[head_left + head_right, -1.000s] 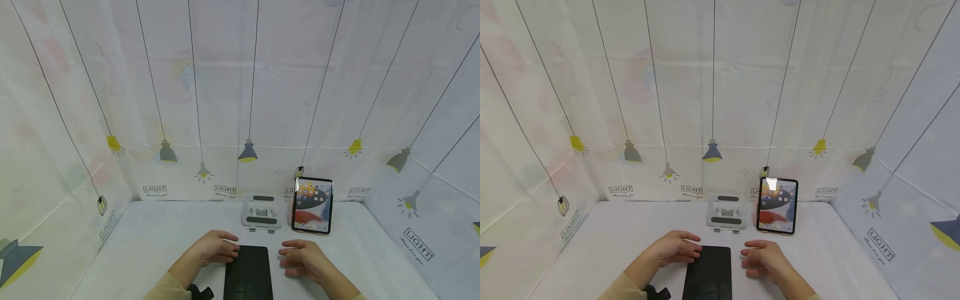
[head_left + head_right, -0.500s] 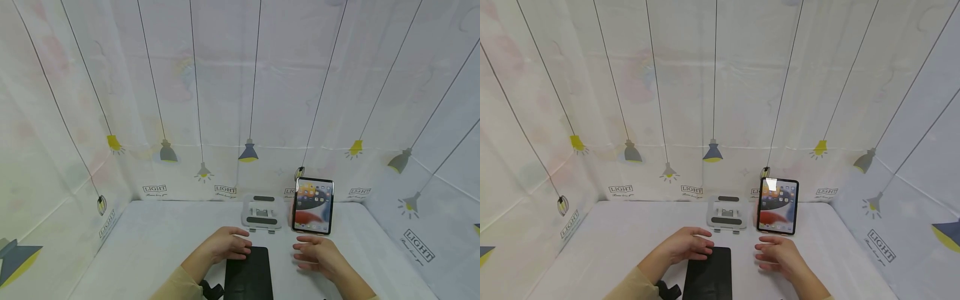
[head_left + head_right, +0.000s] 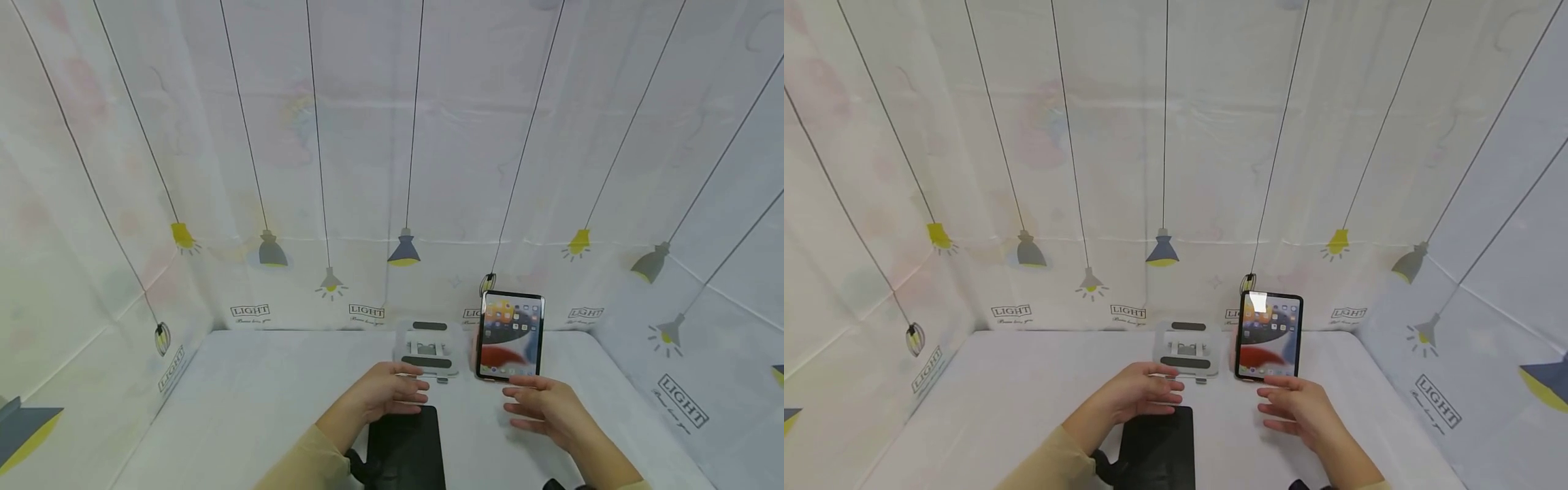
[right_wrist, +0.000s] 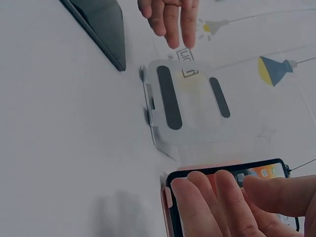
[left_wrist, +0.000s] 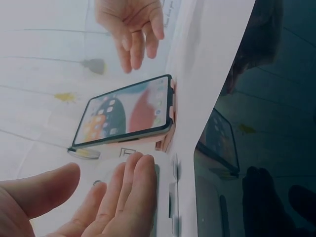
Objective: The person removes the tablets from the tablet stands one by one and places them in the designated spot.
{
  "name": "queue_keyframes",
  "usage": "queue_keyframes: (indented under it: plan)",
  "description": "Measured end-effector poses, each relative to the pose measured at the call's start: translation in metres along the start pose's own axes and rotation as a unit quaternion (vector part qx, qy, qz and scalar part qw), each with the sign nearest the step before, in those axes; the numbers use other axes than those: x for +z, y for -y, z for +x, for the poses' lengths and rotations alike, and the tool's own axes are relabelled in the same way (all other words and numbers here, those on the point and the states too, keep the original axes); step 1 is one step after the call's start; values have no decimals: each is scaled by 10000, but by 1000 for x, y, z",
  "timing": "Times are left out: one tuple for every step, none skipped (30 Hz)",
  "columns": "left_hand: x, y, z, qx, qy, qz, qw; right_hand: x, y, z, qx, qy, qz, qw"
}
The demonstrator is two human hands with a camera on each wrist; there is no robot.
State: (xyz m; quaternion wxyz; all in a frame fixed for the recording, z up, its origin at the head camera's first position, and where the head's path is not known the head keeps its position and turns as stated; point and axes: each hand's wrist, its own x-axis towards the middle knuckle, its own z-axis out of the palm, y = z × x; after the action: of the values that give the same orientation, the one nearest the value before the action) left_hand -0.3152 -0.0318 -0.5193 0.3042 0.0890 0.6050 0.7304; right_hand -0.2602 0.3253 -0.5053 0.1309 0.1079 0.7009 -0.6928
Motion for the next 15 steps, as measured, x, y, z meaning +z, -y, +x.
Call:
queue_keyframes:
  plan:
    - [1,-1,2,27,-14,5,10000,-3,1,0,-14,-9,11,10000]
    - [3,-1,3,42,-36,-6,10000,-5,1,0,-27,-30,29,10000]
    - [4,-2,5,61,-51,-10,10000,-7,2,0,-32,-70,57,10000]
    - [5,-2,7,61,-67,-21,10000,-9,2,0,-55,-66,62,9999]
    - [5,-3,9,75,-82,-16,9999,-12,3,0,-77,-70,75,9999]
    - [6,-3,11,81,-96,-34,9999,-14,3,0,-95,-61,72,9999]
    - [7,-4,13,93,-98,-41,9999,-16,4,0,-111,-76,88,9999]
    - [8,-4,15,95,-97,-64,9999,-19,4,0,-126,-86,100,9998]
    - [9,-4,17,113,-102,-64,9999,-21,5,0,-127,-136,125,9997]
    - [10,-4,19,133,-103,-67,9998,-24,6,-1,-154,-130,134,9997]
    - [11,-5,21,159,-99,-73,9998,-27,7,0,-173,-153,156,9996]
    - [11,-5,23,172,-99,-92,9998,-30,8,0,-191,-152,130,9996]
    - [12,-5,24,185,-98,-92,9997,-33,8,0,-209,-179,137,9995]
    - [13,-5,25,196,-101,-97,9997,-36,9,0,-230,-173,129,9995]
    - [14,-5,27,207,-93,-89,9997,-39,9,0,-250,-186,123,9994]
